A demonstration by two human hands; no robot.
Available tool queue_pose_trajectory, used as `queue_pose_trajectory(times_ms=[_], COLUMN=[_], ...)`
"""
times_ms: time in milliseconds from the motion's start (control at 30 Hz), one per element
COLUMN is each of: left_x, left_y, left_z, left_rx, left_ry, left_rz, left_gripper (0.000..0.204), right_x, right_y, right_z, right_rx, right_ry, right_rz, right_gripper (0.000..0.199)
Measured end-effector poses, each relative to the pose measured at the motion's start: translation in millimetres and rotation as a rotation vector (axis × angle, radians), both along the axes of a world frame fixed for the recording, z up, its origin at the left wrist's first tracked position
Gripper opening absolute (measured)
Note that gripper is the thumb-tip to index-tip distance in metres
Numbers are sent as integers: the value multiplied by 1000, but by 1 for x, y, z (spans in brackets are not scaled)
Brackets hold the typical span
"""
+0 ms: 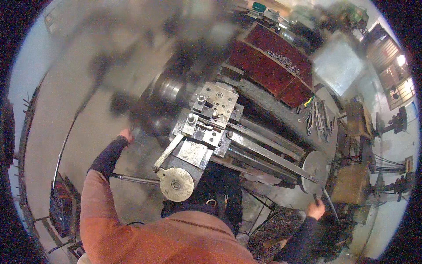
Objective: The person repeatedly loads small cylindrical metal pieces into a metal lathe, operates the machine controls to process each piece, then removes the finished part and places it into a collection bin. This cycle is performed multiple times in sequence.
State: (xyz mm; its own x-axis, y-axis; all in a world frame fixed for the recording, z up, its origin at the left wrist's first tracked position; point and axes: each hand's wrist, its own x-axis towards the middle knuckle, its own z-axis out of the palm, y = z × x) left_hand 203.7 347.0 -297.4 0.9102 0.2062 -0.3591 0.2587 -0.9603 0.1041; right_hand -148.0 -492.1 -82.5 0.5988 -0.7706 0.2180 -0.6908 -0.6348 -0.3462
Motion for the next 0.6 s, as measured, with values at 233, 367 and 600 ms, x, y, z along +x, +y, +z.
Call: queue_pose_trajectory(times_ms=[233, 367, 600], left_x=[-15, -24, -112], left_y=[24, 35, 189], left_z=[38, 128, 274], left_rx=[73, -44, 254], left_ry=[23, -252, -754], left_rz=[-111, -258, 89], left_gripper=[40, 34, 36], right_x=[189, 281, 385], right_y=[97, 239, 424], right_z=[108, 153, 135], right_rx=[96, 224, 200], right_ry=[-210, -273, 205], right_rz=[727, 1149, 1609], right_gripper=[38, 43, 29])
